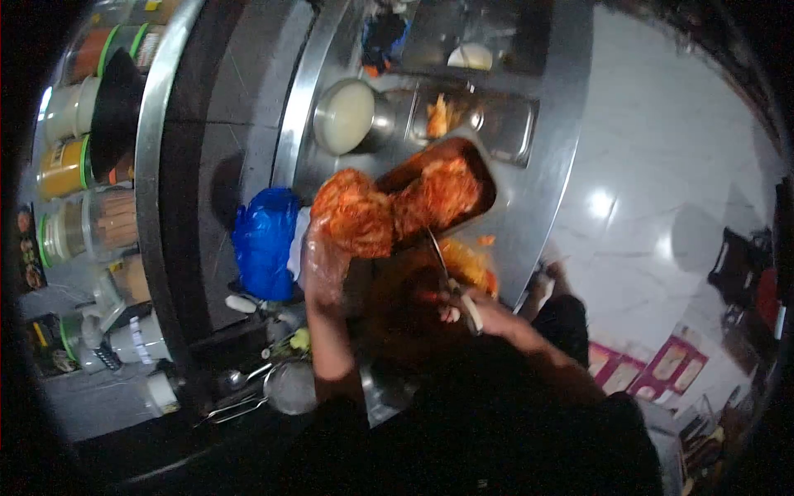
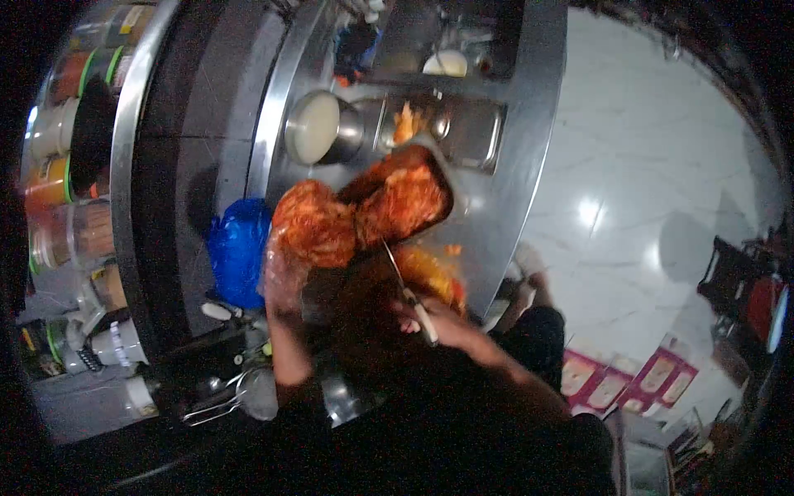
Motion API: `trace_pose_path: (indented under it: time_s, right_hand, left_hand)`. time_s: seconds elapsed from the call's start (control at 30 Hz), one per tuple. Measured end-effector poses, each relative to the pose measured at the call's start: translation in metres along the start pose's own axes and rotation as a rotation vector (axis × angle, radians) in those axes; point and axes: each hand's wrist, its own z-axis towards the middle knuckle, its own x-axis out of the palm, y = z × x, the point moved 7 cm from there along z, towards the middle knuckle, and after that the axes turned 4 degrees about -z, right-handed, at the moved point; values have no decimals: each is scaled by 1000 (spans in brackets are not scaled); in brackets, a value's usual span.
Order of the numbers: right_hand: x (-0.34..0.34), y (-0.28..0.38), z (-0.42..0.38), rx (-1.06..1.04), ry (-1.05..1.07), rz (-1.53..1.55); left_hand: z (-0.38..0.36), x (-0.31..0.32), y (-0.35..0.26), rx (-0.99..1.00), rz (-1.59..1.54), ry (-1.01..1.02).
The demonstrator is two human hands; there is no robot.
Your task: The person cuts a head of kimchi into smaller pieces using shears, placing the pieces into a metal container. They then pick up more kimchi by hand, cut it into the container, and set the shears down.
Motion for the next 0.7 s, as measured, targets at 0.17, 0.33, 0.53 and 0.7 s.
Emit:
trace_pose_path:
  time_s: [0.17, 0.33, 0.53, 0.7]
  right_hand:
    - [15, 54, 7, -411, -91, -195]
    - [27, 47, 53, -337, -51, -64]
    - [22, 87, 54, -475, -126, 152]
    - [21, 84, 48, -1215, -636, -452]
  left_hand:
    - [9, 5, -6, -4, -25, -1]
    - [-10, 36, -11, 6, 93, -74]
    - [-13, 28, -14, 2, 173, -59]
    - [-9, 17, -11, -44, 175, -8]
